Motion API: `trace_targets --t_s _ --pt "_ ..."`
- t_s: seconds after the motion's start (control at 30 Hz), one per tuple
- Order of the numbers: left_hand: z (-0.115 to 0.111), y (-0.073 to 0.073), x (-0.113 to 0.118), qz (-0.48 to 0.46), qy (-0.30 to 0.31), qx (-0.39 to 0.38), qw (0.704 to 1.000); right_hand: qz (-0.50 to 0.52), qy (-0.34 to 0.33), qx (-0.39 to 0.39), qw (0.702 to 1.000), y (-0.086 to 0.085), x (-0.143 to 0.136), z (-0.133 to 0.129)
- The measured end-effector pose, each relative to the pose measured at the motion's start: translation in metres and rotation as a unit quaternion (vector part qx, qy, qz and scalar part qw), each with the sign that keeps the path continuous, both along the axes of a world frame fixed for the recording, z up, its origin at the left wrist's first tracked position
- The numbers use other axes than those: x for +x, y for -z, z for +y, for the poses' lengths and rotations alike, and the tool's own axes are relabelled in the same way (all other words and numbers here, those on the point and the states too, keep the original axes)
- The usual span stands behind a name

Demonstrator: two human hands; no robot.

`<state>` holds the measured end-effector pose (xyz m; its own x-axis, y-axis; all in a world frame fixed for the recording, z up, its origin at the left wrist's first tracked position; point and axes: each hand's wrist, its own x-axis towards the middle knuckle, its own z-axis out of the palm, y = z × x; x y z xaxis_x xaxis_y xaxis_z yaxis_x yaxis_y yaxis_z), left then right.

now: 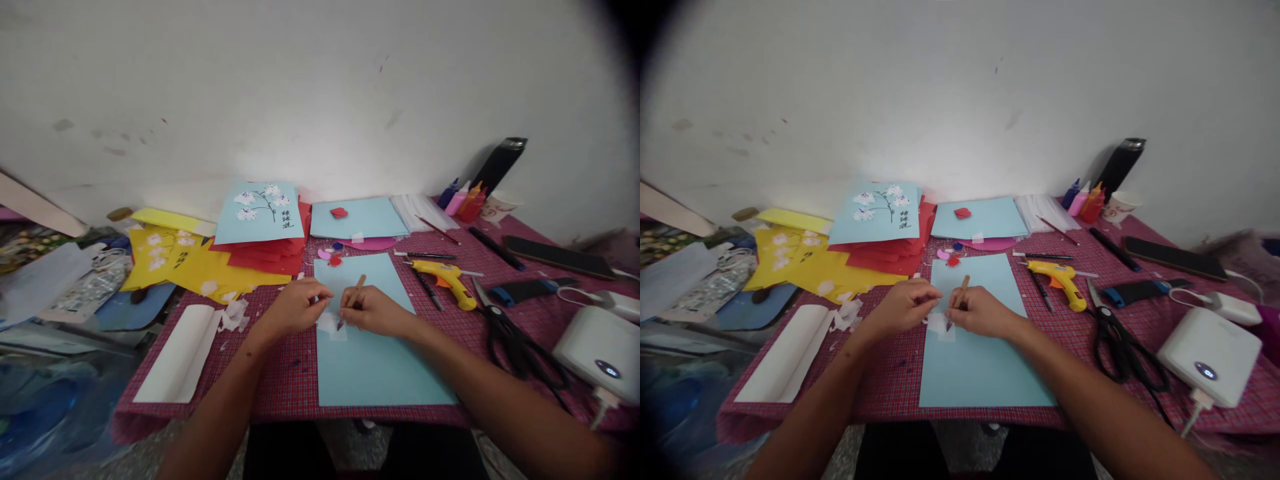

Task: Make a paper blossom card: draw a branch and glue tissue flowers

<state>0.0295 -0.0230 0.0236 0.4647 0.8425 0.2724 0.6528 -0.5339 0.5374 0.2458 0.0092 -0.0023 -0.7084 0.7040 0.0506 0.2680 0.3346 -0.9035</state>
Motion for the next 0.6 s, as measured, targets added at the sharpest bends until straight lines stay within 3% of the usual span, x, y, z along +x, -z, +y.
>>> trace_targets --t_s 0.07,0.33,0.6 --pt "-0.002 0.001 0.001 0.013 0.021 -0.014 1.000 -0.005 0.000 0.010 1.000 0.001 0.000 0.000" --pt "-0.006 0.009 0.003 0.099 0.051 -0.025 0.993 0.030 0.040 -0.082 0.995 -0.005 0.007 0.005" --pt "-0.007 0.012 0.010 0.115 0.069 -0.051 0.990 0.033 0.057 -0.082 0.994 -0.007 0.008 0.006"
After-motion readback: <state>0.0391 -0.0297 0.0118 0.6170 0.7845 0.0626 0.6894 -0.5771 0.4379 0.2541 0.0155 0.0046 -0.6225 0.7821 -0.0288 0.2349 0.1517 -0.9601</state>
